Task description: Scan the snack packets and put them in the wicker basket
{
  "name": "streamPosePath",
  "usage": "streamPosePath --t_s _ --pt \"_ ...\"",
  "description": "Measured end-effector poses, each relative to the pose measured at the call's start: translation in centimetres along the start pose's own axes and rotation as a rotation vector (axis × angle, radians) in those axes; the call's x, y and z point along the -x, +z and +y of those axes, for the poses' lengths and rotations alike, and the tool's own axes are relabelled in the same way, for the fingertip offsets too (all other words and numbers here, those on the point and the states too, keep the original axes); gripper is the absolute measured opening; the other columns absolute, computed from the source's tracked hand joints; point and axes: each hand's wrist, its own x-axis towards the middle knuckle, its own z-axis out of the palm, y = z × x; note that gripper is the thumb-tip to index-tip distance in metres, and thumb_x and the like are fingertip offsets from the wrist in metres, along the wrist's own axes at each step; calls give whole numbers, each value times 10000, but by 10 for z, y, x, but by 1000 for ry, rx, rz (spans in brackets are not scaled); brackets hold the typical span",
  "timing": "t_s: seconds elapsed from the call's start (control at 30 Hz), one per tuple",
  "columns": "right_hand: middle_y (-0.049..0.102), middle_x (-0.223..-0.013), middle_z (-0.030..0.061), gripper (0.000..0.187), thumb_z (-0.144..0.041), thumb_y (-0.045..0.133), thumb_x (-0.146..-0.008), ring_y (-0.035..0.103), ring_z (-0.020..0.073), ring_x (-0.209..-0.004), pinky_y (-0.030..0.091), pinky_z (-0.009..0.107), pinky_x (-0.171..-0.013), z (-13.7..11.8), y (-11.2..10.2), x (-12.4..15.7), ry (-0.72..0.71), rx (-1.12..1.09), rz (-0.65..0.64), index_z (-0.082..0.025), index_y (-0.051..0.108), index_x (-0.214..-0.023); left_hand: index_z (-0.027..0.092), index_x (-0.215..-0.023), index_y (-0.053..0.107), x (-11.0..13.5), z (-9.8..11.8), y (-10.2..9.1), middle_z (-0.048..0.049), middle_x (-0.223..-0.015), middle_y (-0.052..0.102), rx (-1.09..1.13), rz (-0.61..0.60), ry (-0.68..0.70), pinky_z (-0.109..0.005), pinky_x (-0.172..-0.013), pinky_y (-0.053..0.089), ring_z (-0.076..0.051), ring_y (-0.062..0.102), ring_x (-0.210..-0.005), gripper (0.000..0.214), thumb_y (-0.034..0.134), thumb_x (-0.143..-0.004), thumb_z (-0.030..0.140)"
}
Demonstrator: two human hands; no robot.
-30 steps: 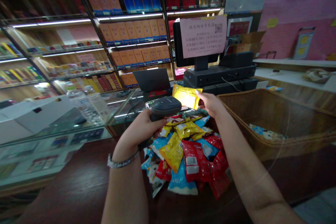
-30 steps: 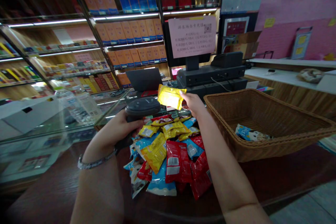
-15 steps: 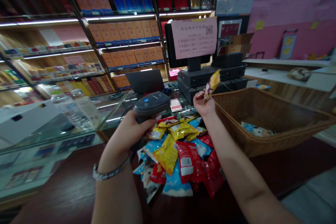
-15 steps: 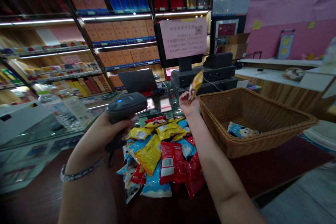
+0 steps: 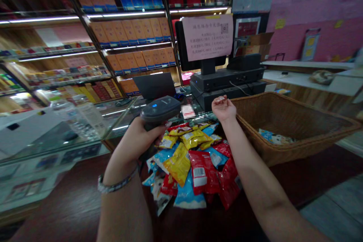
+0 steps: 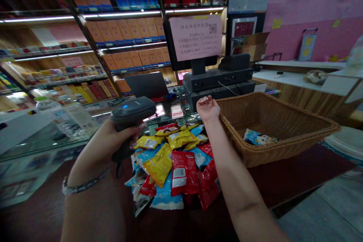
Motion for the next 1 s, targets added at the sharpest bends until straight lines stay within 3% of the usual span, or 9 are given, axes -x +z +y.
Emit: streamPosePath --t_s 0.07,0.13,0.27,0.33,0.43,0.5,0.57,0.77,1.0 --pt "532 -581 -17 319 -360 491 -927 526 109 -575 478 231 -595 1 2 3 137 225 -68 -203 581 -664 149 -850 634 1 0 -1 22 -561 575 17 -13 0 -234 -465 438 -112 509 -473 246 745 -755 346" --pt "601 -627 -6 261 -413 656 -835 566 107 -615 474 219 -604 6 2 7 270 579 -216 -180 655 -718 147 -852 630 2 1 -2 25 -557 574 24 -53 -18 -229 -462 433 -112 510 -474 242 744 -756 338" --pt "741 -850 38 248 -320 802 -698 658 149 -795 489 221 -694 33 -10 12 366 1403 -527 -162 749 -882 142 -823 623 3 -1 -5 20 -566 587 -19 -121 -50 -218 -456 417 -106 508 -480 227 744 -760 324" --pt "757 -1032 61 388 -309 839 -644 678 202 -946 506 253 -797 48 -19 13 393 1738 -642 -171 756 -998 144 -806 614 3 -2 -7 25 -567 589 -10 -113 -46 -214 -458 416 -99 502 -480 203 739 -752 294" --pt "669 -1316 101 819 -380 912 -512 649 275 -1123 505 297 -909 59 -30 13 513 2037 -794 -184 672 -1270 147 -789 605 4 0 -8 34 -549 577 4 -105 -38 -210 -452 413 -96 499 -472 188 732 -747 280" --pt "593 -1423 119 1061 -442 930 -441 623 300 -1187 505 310 -930 58 -31 14 587 2116 -838 -189 571 -1407 146 -805 611 5 2 -8 37 -538 573 3 -108 -35 -209 -441 412 -97 499 -461 205 735 -743 296" --pt "579 -1437 127 1125 -486 929 -412 606 314 -1217 499 317 -941 52 -26 15 615 2179 -855 -180 554 -1427 143 -831 616 6 4 -8 39 -528 571 10 -101 -35 -209 -430 412 -97 497 -447 228 739 -737 311" --pt "757 -1074 74 705 -593 866 -475 684 292 -1002 496 315 -807 20 -4 18 725 2283 -1052 -171 784 -1033 144 -863 613 6 3 -11 39 -531 573 35 -83 -38 -214 -434 425 -94 494 -432 234 731 -739 303" --pt "768 -911 25 629 -424 926 -373 697 220 -845 504 259 -687 0 -7 16 838 2073 -877 -200 777 -940 145 -846 624 4 -3 -12 32 -547 578 12 -89 -16 -213 -447 415 -98 506 -453 198 725 -748 284"
